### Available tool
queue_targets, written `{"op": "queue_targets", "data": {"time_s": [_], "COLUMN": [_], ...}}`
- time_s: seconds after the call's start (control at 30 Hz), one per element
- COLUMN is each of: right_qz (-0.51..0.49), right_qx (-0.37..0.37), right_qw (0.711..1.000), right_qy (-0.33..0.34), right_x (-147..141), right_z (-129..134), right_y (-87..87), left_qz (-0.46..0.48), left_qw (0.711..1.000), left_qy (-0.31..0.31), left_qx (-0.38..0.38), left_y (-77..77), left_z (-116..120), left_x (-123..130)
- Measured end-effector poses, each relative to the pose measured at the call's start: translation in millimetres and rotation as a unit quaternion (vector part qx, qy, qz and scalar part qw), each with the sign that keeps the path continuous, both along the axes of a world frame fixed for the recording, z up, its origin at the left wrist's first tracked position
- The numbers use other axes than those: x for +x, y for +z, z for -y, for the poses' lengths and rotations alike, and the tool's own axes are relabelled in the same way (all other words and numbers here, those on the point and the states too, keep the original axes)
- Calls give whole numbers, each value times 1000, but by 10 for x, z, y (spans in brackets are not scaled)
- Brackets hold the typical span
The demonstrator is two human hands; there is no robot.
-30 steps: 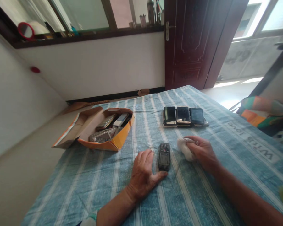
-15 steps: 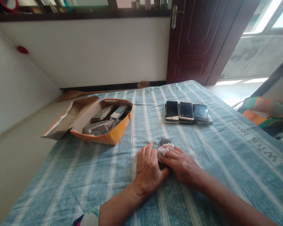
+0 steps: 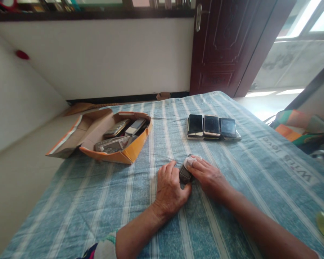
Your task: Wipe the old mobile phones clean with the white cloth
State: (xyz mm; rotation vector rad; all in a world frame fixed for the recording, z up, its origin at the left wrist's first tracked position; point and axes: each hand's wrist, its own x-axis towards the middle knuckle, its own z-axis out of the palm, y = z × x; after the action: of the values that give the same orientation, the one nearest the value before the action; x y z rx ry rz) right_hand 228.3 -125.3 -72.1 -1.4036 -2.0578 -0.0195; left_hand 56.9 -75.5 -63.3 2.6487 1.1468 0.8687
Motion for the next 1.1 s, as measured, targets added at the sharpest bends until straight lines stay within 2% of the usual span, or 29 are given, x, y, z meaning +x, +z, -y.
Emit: {"op": "queue_targets", "data": {"time_s": [0.23,0.33,0.5,0.6,0.67,0.73,0.83,1.0,1.1], "right_qz": [5,-4,-61,-56,-17,24,50,36,12], "right_qx": [-9,-16,38,63,53,35,19,-12,16], "right_qw": [996,995,990,994,998,999,998,995,993], "right_qy": [-85,-102,-125,-68,-4,25,-15,-96,-113], "right_x": [109,181,249,156,67,6,14,167,203], "right_z": [-97,-124,-121,-87,-70,-68,-87,-110,-97], "right_y": [-59,-78,-64,-3,40,63,44,-31,-33], "left_qz": [-4,1,8,6,5,4,0,-3,0], "left_qw": [1000,1000,1000,1000,1000,1000,1000,1000,1000], "left_qy": [1,-1,-4,-5,-6,-8,-4,-2,-3], "left_qx": [-7,-12,-13,-10,-9,-9,-10,-5,-4], "left_y": [12,24,31,17,7,3,13,31,29], "left_z": [-18,-22,-23,-24,-25,-24,-20,-16,-19], "left_x": [-3,-8,-14,-19,-23,-25,-19,-5,-8]}}
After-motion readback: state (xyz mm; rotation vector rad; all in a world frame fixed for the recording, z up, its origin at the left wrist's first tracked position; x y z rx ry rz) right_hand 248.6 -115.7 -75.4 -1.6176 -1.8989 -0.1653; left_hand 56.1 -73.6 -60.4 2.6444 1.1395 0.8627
